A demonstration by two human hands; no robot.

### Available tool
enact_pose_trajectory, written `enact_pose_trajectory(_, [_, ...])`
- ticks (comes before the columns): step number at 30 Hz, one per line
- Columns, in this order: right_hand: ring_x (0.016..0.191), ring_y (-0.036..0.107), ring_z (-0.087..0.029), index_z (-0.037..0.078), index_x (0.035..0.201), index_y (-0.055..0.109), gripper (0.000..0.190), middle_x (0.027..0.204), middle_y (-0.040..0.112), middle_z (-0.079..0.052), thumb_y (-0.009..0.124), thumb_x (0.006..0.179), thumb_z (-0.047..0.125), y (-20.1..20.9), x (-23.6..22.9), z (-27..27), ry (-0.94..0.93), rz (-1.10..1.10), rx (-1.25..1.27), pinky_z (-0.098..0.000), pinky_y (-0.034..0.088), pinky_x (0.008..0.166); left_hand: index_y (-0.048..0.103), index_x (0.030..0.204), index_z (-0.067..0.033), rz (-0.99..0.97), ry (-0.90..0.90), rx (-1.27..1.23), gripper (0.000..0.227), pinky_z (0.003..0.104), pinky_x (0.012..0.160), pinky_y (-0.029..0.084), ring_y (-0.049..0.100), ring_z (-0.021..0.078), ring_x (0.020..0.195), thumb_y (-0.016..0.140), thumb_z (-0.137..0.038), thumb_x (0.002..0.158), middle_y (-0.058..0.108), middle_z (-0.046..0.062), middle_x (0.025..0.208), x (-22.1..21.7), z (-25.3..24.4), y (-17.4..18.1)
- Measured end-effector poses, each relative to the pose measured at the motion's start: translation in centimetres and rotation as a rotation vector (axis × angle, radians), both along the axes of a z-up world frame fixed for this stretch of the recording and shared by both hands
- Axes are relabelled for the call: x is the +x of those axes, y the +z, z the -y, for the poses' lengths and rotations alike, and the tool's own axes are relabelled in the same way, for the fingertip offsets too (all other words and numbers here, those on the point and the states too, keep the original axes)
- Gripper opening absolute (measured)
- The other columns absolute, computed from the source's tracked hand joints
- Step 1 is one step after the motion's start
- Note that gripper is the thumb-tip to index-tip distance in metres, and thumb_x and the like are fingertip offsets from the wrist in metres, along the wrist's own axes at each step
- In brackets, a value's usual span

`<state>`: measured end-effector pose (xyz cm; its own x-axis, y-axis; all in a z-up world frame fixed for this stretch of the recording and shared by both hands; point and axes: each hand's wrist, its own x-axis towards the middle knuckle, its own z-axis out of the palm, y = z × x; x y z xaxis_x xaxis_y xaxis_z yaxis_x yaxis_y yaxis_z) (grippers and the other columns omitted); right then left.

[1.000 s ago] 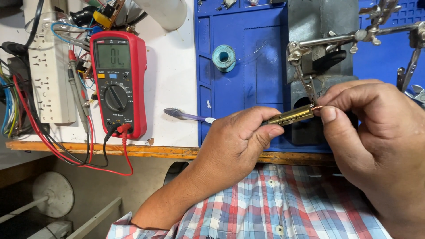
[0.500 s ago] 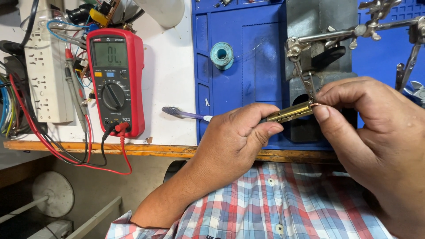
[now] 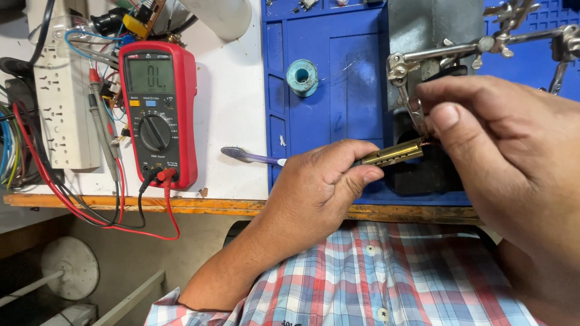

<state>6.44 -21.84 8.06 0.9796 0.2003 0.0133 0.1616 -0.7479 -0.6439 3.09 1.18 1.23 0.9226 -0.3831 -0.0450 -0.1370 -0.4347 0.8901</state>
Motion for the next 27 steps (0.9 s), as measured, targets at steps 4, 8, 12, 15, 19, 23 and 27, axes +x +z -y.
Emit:
enact_pose_trajectory(4, [0.102, 0.08, -0.022, 0.002, 0.127, 0.089, 0.023, 0.106, 0.086, -0.007, 0.067, 0.13, 0.008, -0.4, 1.2, -0.3, 0.057, -0.009, 0.042, -0.038, 0.057, 0.091, 0.074, 0.137, -0.0162, -0.016, -0.009, 0.0, 0.028, 0.037, 0.083, 0.057, 0.079, 0.0196, 0.093, 0.061, -0.034, 0.121, 0.081, -0.004, 0.105, 0.4, -0.2, 0.5])
enact_pose_trajectory(8, [0.096, 0.085, -0.013, 0.013, 0.126, 0.093, 0.034, 0.099, 0.091, -0.001, 0.061, 0.128, 0.025, -0.5, 2.4, -0.5, 0.02, -0.191, 0.004, -0.0314, 0.061, 0.084, 0.075, 0.133, -0.0172, -0.034, -0.048, -0.006, 0.027, 0.038, 0.082, 0.055, 0.077, 0.021, 0.09, 0.059, -0.035, 0.121, 0.078, -0.003, 0.099, 1.0, -0.7, 0.8])
enact_pose_trajectory(12, [0.098, 0.09, -0.029, -0.009, 0.126, 0.086, 0.037, 0.114, 0.092, -0.02, 0.058, 0.121, 0.016, -1.7, 3.3, -0.5, -0.123, -0.543, 0.466, -0.0362, 0.071, 0.088, 0.075, 0.132, -0.0169, -0.044, -0.069, -0.037, 0.028, 0.036, 0.084, 0.056, 0.077, 0.0198, 0.091, 0.059, -0.036, 0.121, 0.079, -0.003, 0.099, 1.4, -1.3, 0.8])
enact_pose_trajectory(15, [0.094, 0.085, -0.041, -0.019, 0.119, 0.084, 0.044, 0.104, 0.087, -0.035, 0.058, 0.12, 0.017, -2.1, 4.1, -0.8, -0.248, -0.733, 0.642, -0.0491, 0.069, 0.083, 0.076, 0.136, -0.0167, -0.03, -0.087, -0.022, 0.031, 0.037, 0.082, 0.057, 0.079, 0.0202, 0.093, 0.058, -0.038, 0.121, 0.081, -0.003, 0.103, 1.6, -1.5, 0.7])
enact_pose_trajectory(19, [0.101, 0.085, -0.044, -0.018, 0.118, 0.08, 0.043, 0.112, 0.088, -0.036, 0.06, 0.118, 0.02, -3.3, 4.7, 0.1, -0.278, -0.854, 0.753, -0.0519, 0.07, 0.096, 0.075, 0.144, -0.0176, 0.018, -0.098, -0.005, 0.035, 0.038, 0.091, 0.06, 0.086, 0.0237, 0.107, 0.06, -0.039, 0.12, 0.089, -0.001, 0.121, 1.7, -1.5, 0.1])
enact_pose_trajectory(23, [0.108, 0.086, -0.039, -0.013, 0.112, 0.078, 0.034, 0.112, 0.084, -0.028, 0.064, 0.118, 0.018, -3.0, 5.0, -0.2, -0.277, -0.868, 0.707, -0.0473, 0.07, 0.101, 0.074, 0.142, -0.0157, 0.013, -0.147, -0.029, 0.035, 0.039, 0.093, 0.06, 0.085, 0.026, 0.107, 0.057, -0.039, 0.121, 0.088, 0.0, 0.119, 1.9, -1.5, 0.3])
enact_pose_trajectory(27, [0.106, 0.089, -0.046, -0.017, 0.122, 0.078, 0.042, 0.111, 0.086, -0.037, 0.058, 0.119, 0.02, -1.2, 4.8, -1.6, -0.343, -0.87, 0.676, -0.0498, 0.071, 0.098, 0.075, 0.132, -0.0182, -0.044, -0.173, -0.044, 0.03, 0.037, 0.083, 0.056, 0.078, 0.0214, 0.091, 0.057, -0.039, 0.121, 0.08, -0.003, 0.1, 1.4, -2.1, 1.6])
